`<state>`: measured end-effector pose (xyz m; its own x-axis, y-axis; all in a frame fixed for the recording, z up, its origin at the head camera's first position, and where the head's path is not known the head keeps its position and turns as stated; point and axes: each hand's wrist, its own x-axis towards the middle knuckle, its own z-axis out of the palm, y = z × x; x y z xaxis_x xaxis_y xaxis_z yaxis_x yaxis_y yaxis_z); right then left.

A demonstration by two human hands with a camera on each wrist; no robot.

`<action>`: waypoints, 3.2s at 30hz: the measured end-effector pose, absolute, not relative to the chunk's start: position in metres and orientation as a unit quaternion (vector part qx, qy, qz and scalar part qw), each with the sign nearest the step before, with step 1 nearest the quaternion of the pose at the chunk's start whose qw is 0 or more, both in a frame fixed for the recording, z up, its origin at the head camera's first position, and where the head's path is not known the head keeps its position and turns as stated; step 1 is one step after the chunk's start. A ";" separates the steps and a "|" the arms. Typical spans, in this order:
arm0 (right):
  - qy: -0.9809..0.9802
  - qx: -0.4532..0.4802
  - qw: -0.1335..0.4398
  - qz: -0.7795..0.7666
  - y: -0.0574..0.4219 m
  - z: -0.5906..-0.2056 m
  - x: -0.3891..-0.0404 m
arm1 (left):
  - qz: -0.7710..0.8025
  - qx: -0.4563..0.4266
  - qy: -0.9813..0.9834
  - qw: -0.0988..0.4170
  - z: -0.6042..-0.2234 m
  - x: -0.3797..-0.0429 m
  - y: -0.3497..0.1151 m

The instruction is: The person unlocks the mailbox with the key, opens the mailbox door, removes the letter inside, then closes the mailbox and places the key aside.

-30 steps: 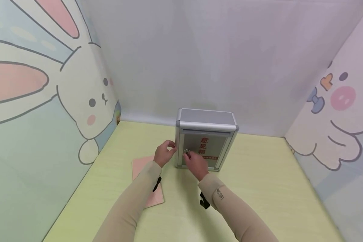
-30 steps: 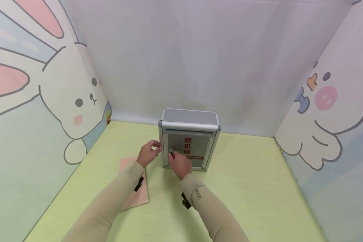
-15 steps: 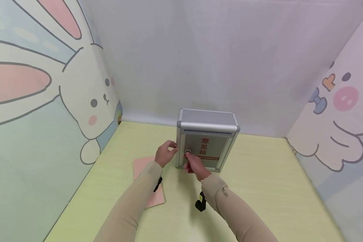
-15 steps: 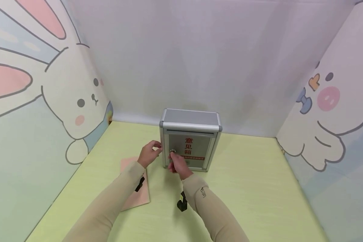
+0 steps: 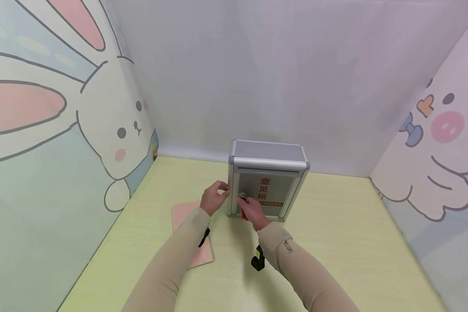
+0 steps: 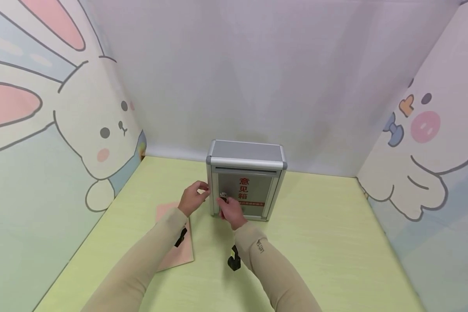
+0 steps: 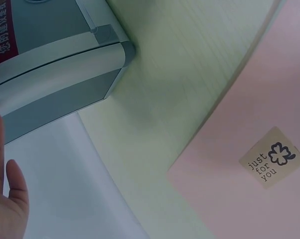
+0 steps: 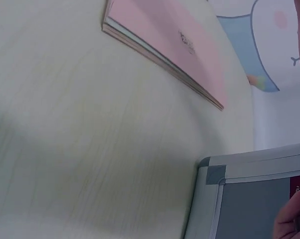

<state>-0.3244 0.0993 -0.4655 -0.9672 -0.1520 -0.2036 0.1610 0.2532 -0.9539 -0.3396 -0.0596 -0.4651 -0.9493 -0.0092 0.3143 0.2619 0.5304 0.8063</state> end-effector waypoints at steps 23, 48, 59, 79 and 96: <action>0.967 -0.165 -0.195 -0.021 0.101 -0.456 -0.317 | -0.460 -0.067 -0.875 0.134 -0.463 -0.340 -0.058; 0.952 -0.242 -0.189 -0.020 0.124 -0.488 -0.306 | -0.459 -0.047 -0.878 0.128 -0.463 -0.339 -0.054; 0.968 -0.232 0.047 0.083 0.146 -0.509 -0.294 | -0.462 -0.044 -0.876 0.129 -0.464 -0.339 -0.053; 0.958 -0.254 0.002 0.136 0.147 -0.530 -0.281 | -0.463 -0.036 -0.877 0.122 -0.461 -0.338 -0.052; 0.964 -0.239 -0.001 0.116 0.153 -0.531 -0.285 | -0.456 -0.035 -0.884 0.103 -0.468 -0.334 -0.053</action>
<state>-0.2850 0.1531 -0.5311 -0.8857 -0.4612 -0.0541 -0.4608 0.8587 0.2243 -0.3345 -0.0529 -0.4682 -0.9764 -0.0326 0.2137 0.1552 0.5826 0.7978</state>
